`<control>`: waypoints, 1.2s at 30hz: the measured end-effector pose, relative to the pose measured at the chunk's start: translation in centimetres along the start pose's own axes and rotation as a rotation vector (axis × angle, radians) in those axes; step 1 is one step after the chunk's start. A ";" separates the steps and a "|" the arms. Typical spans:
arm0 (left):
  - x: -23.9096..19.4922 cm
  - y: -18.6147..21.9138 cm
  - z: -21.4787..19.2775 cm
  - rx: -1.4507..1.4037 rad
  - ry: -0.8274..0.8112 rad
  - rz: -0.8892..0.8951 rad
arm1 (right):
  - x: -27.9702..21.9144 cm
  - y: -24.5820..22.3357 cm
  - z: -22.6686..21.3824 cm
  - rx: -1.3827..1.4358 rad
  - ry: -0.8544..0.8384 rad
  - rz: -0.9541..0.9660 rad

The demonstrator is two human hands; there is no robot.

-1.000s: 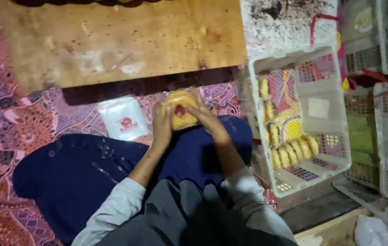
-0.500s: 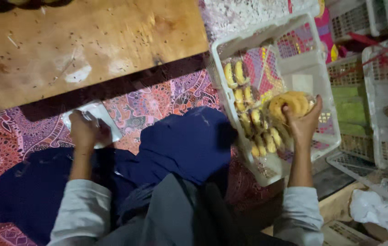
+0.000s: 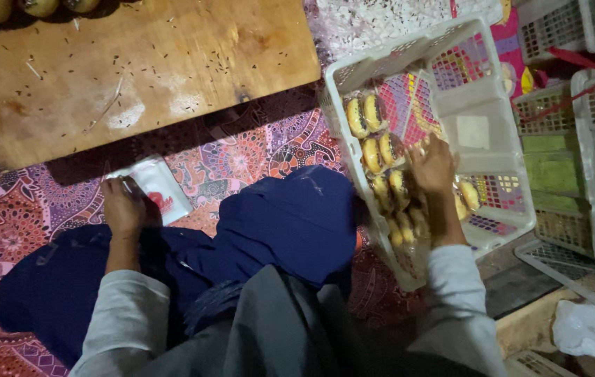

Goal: The person sits on a patterned floor mat and repeatedly picks up donuts from a wooden board, places them into small clear plastic bags, and sets the filled bags into a white plastic crate. The donuts include both plain and chocolate-topped varieties.

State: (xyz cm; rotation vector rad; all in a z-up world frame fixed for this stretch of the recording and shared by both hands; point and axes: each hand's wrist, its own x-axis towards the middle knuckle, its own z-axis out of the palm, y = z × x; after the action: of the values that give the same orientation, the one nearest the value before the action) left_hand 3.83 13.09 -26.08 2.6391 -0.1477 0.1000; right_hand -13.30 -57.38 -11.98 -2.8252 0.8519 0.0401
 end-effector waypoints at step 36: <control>0.5 -0.6 -0.2 0.060 -0.031 0.029 | -2.6 -5.4 3.0 0.437 -0.132 -0.274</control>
State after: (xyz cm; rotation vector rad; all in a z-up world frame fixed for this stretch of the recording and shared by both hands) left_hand 4.40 13.68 -26.12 2.6998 -0.1962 0.0739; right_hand -12.36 -50.98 -13.80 -2.4652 0.3811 0.0003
